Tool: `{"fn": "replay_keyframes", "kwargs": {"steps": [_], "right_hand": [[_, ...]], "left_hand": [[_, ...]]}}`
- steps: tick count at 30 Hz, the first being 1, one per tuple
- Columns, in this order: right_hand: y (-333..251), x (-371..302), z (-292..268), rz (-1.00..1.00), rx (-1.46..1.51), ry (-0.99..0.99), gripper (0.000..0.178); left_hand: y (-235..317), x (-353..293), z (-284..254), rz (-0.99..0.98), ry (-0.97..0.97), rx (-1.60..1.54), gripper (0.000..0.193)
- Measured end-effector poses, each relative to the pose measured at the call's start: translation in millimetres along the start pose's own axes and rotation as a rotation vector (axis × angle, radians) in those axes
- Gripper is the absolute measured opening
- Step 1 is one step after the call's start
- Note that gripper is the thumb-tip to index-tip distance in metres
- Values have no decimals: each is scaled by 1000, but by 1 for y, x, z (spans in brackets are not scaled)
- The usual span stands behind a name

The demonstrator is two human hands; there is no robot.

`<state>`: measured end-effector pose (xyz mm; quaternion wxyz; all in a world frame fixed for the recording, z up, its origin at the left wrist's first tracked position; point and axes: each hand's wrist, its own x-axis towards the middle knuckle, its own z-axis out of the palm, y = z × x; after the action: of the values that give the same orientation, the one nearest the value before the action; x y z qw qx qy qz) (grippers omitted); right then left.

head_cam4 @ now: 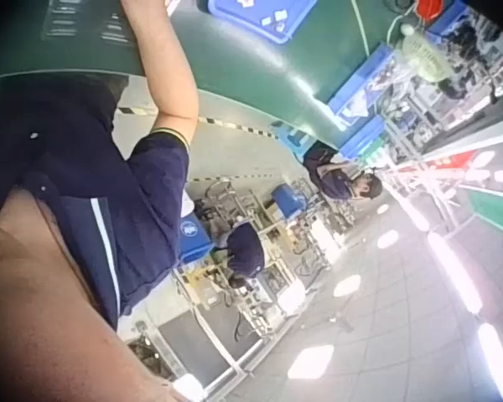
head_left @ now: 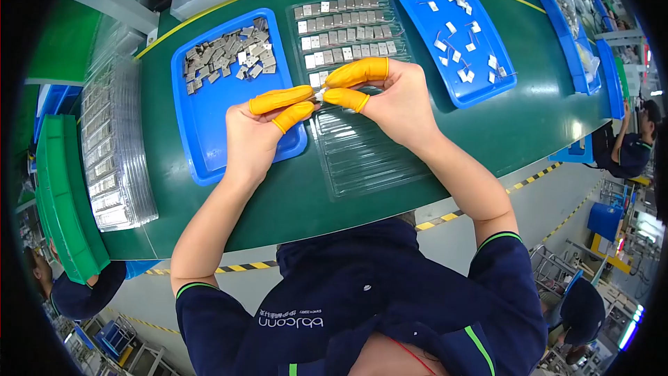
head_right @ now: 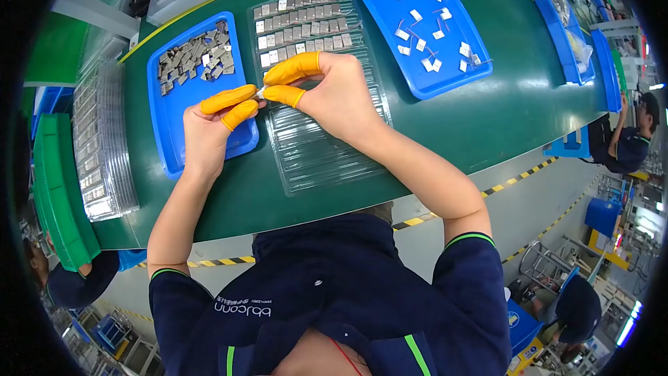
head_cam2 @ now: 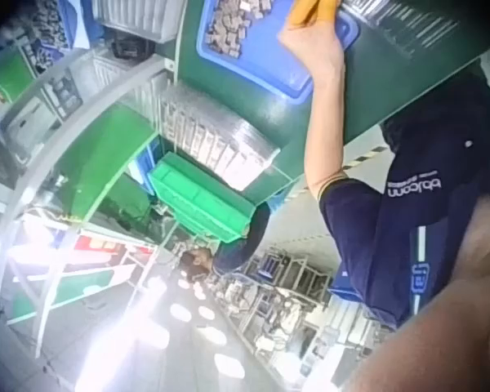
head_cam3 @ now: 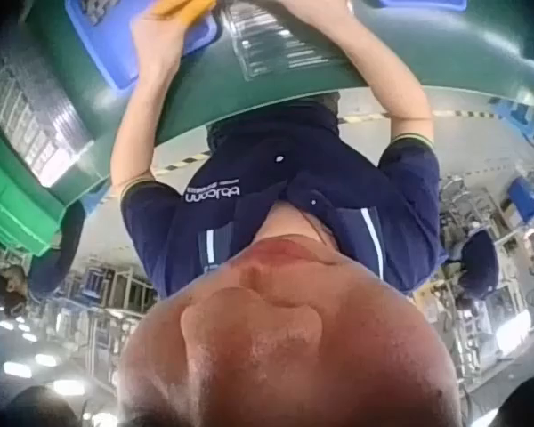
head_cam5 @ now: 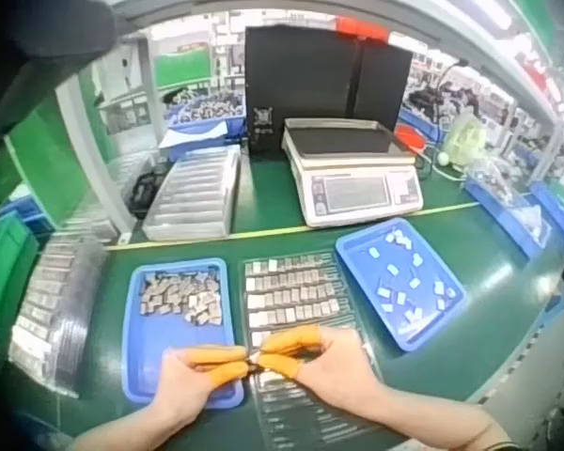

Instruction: The person assembles small electronic components by hand, placing small white rectangular parts into a clear plastic tray.

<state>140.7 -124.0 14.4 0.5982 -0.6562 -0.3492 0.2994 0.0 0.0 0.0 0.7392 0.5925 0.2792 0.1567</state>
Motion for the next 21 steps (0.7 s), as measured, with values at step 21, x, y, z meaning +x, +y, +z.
{"fn": "replay_keyframes", "kwargs": {"steps": [21], "right_hand": [[2,8,-8,-115,-229,-14,16]], "left_hand": [[12,0,1,138,-40,-15,25]]}}
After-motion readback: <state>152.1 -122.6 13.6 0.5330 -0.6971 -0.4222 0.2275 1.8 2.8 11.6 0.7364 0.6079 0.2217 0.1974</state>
